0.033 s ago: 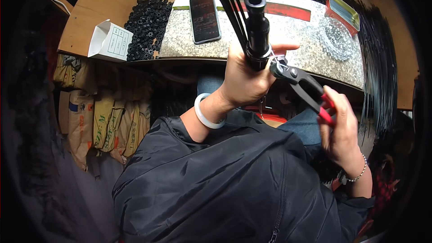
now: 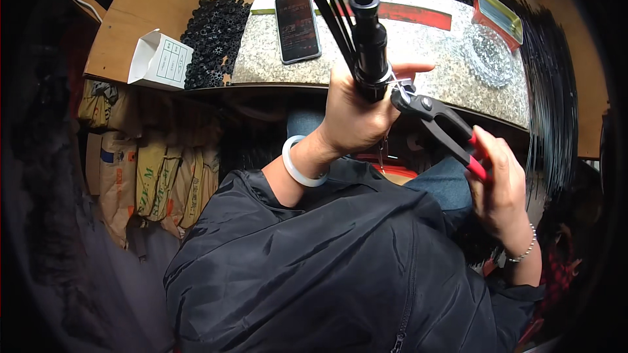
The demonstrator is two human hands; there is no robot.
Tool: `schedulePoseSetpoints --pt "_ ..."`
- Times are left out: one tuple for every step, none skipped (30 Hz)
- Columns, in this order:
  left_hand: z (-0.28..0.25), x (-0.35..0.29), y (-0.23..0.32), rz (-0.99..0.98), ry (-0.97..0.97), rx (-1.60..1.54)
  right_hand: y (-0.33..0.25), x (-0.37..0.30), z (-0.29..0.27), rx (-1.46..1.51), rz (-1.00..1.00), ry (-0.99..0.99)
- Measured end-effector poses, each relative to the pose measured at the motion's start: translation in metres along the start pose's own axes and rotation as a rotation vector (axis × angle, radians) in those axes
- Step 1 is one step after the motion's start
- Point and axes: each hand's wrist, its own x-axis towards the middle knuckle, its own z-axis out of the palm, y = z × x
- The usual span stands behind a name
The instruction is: Assembling umbrella frames by attaching metal ribs to a central hub and securing them with wire using pliers.
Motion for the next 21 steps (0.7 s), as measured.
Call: schedulePoseSetpoints --pt "-0.002 -0.002 -0.001 0.004 -0.003 -0.016 0.002 0.006 -0.006 0.237 -0.052 -0.106" --pt "-0.003 -0.002 -0.004 0.092 -0.051 -0.005 -0.003 0.007 -0.021 0.85 0.536 -0.551" --pt "-0.001 -0.001 -0.002 0.05 -0.046 -0.016 0.002 0.005 -0.018 1.293 0.743 -0.722" --pt "0.001 0.0 0.0 0.007 -0.041 -0.027 0.013 0.008 -0.005 1.429 0.457 -0.922" --pt "0.001 0.0 0.003 -0.001 -0.052 0.04 0.009 0.007 -0.012 1.266 0.595 -0.878" --pt "0.002 0.0 0.002 0.0 -0.052 0.038 0.0 0.016 -0.021 1.095 0.723 -0.833" --pt "0.003 0.0 0.0 -0.002 -0.029 0.024 0.001 0.003 -0.011 0.767 0.503 -0.562" --pt "0.003 0.0 -0.002 -0.003 -0.006 0.009 -0.007 -0.001 -0.002 0.401 0.27 -0.203" --pt "0.004 -0.001 -0.005 0.02 -0.007 0.031 -0.002 0.002 0.0 0.054 0.045 -0.049" --pt "0.002 -0.002 -0.004 -0.02 -0.019 0.014 0.002 0.0 -0.005 -0.024 -0.01 -0.043" --pt "0.0 -0.003 -0.005 -0.06 -0.032 -0.002 0.002 0.004 -0.01 0.22 0.007 -0.156" --pt "0.004 0.001 -0.01 0.089 -0.046 0.009 -0.002 0.003 -0.023 0.806 0.538 -0.558" --pt "0.003 -0.001 -0.009 0.051 -0.057 0.006 0.004 0.001 -0.017 1.212 0.654 -0.738" --pt "0.002 -0.003 -0.007 0.014 -0.068 0.003 0.011 0.009 -0.015 1.24 0.671 -0.979" --pt "0.002 -0.002 -0.005 -0.008 -0.062 0.015 0.006 0.009 -0.014 1.03 0.612 -0.765" --pt "0.003 -0.002 -0.004 -0.051 -0.053 -0.003 -0.002 0.01 -0.012 0.817 0.547 -0.556" --pt "0.005 -0.002 -0.003 -0.094 -0.044 -0.02 -0.006 0.01 -0.014 0.522 0.497 -0.445" --pt "0.006 -0.001 -0.003 -0.033 -0.039 0.031 -0.003 0.004 -0.006 0.362 0.272 -0.282" --pt "0.007 -0.001 -0.003 -0.034 -0.038 0.032 0.0 0.003 -0.008 0.355 0.235 -0.311" --pt "0.007 -0.001 -0.003 -0.067 -0.033 -0.006 0.002 0.004 -0.01 0.348 0.198 -0.341" --pt "0.007 -0.002 -0.003 -0.099 -0.029 -0.046 0.0 0.007 -0.013 0.38 0.219 -0.368"
